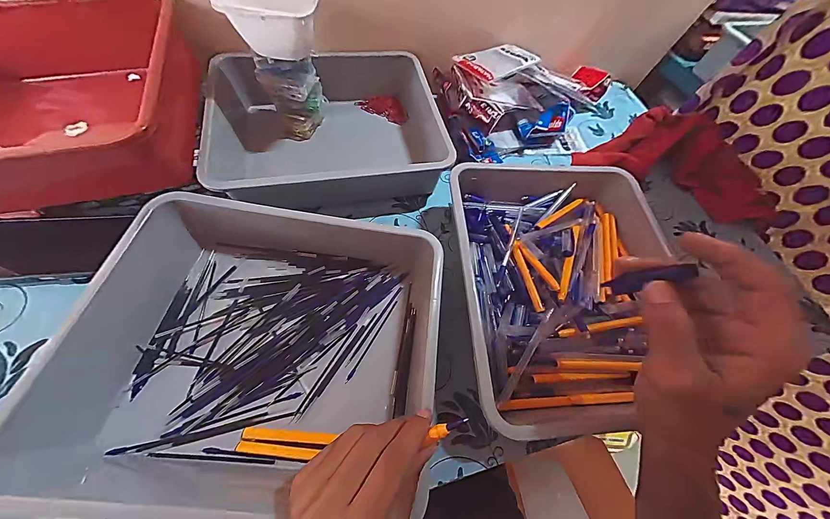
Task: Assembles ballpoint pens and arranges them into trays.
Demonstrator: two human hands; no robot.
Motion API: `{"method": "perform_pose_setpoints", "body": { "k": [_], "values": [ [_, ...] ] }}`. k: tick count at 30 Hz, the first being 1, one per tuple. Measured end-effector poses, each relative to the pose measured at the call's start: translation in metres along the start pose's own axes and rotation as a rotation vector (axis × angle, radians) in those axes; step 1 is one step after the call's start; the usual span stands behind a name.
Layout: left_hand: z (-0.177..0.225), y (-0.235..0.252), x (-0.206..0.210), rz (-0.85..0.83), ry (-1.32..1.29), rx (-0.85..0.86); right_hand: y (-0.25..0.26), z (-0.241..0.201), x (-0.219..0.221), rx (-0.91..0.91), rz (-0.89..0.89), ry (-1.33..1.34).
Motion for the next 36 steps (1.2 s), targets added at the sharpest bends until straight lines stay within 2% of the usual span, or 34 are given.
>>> {"method": "perform_pose_setpoints", "body": {
  "k": [2,4,6,8,9,12,17,24,27,30,32,36],
  "values": [
    [0.000,-0.001,0.001,-0.001,-0.009,0.004,-0.001,0.001,-0.008,-0.003,0.056,0.178],
    [0.000,-0.002,0.000,0.009,-0.003,0.004,-0.011,-0.003,-0.008,0.034,0.036,0.333],
    [-0.001,-0.002,-0.001,0.015,0.003,-0.005,-0.025,-0.021,0.010,0.060,-0.158,0.422],
    [-0.001,-0.002,-0.002,0.021,0.007,-0.007,-0.047,-0.044,0.038,0.034,-0.440,0.344],
    [-0.001,-0.003,-0.003,0.021,0.005,-0.004,-0.058,-0.050,0.049,0.026,-0.498,0.319],
    [0.001,-0.003,-0.002,0.027,-0.006,0.012,-0.072,-0.051,0.067,-0.004,-0.510,0.311],
    [0.006,-0.006,-0.005,0.053,-0.034,0.024,-0.076,-0.055,0.066,-0.030,-0.510,0.295],
    [0.026,-0.011,-0.014,0.061,0.082,0.160,-0.088,-0.065,0.070,-0.025,-0.516,0.321],
    [0.027,-0.012,-0.014,0.037,0.165,0.189,-0.093,-0.063,0.077,0.022,-0.524,0.328],
    [0.021,-0.010,-0.010,0.038,0.201,0.126,-0.095,-0.055,0.084,0.099,-0.534,0.319],
    [0.017,-0.009,-0.008,0.073,0.191,0.074,-0.092,-0.051,0.084,0.211,-0.521,0.345],
    [0.010,-0.013,-0.007,0.125,0.143,-0.007,-0.083,-0.044,0.077,0.315,-0.399,0.522]
  ]
}}
Point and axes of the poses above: each hand's wrist, its own y-axis towards the middle knuckle, its own x-axis out of the palm, z = x × y, the point moved 9 cm from there along y, towards the middle knuckle, and after that the axes turned 3 degrees about z, right-handed, at the moved point
